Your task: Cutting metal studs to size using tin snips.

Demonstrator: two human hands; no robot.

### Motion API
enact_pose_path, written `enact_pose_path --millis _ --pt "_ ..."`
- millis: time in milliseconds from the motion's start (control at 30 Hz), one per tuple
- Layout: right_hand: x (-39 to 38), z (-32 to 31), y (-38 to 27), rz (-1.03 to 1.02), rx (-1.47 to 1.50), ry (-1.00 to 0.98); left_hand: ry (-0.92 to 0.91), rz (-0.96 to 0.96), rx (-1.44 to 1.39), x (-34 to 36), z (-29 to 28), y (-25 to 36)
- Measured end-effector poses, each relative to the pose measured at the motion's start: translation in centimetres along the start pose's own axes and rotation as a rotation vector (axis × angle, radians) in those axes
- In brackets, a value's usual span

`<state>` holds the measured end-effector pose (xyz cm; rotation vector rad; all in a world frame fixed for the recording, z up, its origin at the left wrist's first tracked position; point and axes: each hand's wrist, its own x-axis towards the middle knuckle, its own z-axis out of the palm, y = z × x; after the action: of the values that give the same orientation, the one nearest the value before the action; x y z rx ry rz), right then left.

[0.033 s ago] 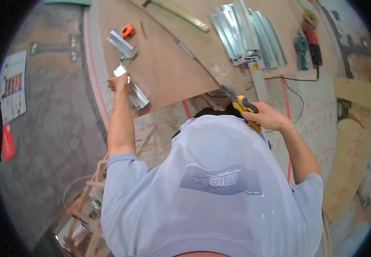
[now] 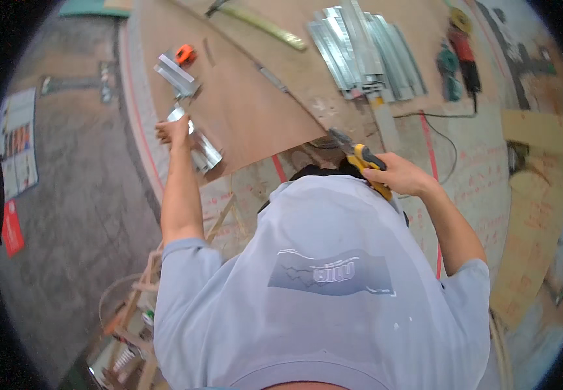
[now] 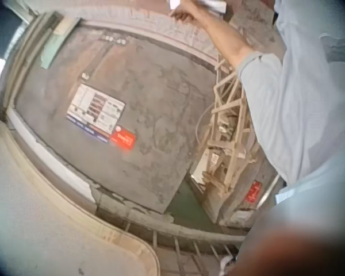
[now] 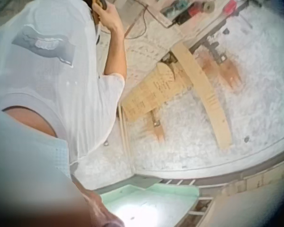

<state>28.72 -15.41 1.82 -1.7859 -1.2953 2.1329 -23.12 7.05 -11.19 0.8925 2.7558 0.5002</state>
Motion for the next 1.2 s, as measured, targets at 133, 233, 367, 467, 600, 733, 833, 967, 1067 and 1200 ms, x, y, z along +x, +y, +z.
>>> enact_pose_path --millis 133,233,367,467,600,733,833,967,1067,1200 --pt "-0.1 -0.1 1.1 -0.036 0.014 0.020 0.175 0.726 -0.129 -4.3 2.6 4.2" --pt "-0.5 0.3 1.8 -0.050 0.109 0.087 -0.216 1.369 -0.168 -17.1 3.7 14.3" --pt "-1.7 -0.1 2.6 -0.050 0.218 0.131 -0.270 1.754 0.002 -24.3 6.5 23.8" --pt "-2.2 -0.8 4.3 -0.081 0.214 0.123 -0.277 1.956 0.449 -25.8 7.6 29.0" --pt "-3.0 -0.9 6.3 -0.096 0.287 0.163 -0.340 2.136 0.623 -27.1 8.7 32.4" --pt "-3.2 -1.1 7.1 -0.086 0.367 0.194 -0.344 2.201 0.807 -28.5 8.5 33.8" --pt "-3.3 -1.1 6.5 -0.134 0.396 0.255 -0.301 2.314 0.750 -28.0 7.6 34.3" --pt "-3.0 -1.4 6.2 -0.219 0.403 0.284 -0.381 2.215 0.325 -28.1 2.2 33.8" --pt "-2.9 -1.5 4.6 -0.305 0.367 0.364 -0.726 1.582 -0.449 -28.7 -1.7 30.7" --pt "-3.3 -2.1 1.3 -0.387 0.405 0.333 -1.080 1.075 -0.670 -27.0 -3.5 24.5"
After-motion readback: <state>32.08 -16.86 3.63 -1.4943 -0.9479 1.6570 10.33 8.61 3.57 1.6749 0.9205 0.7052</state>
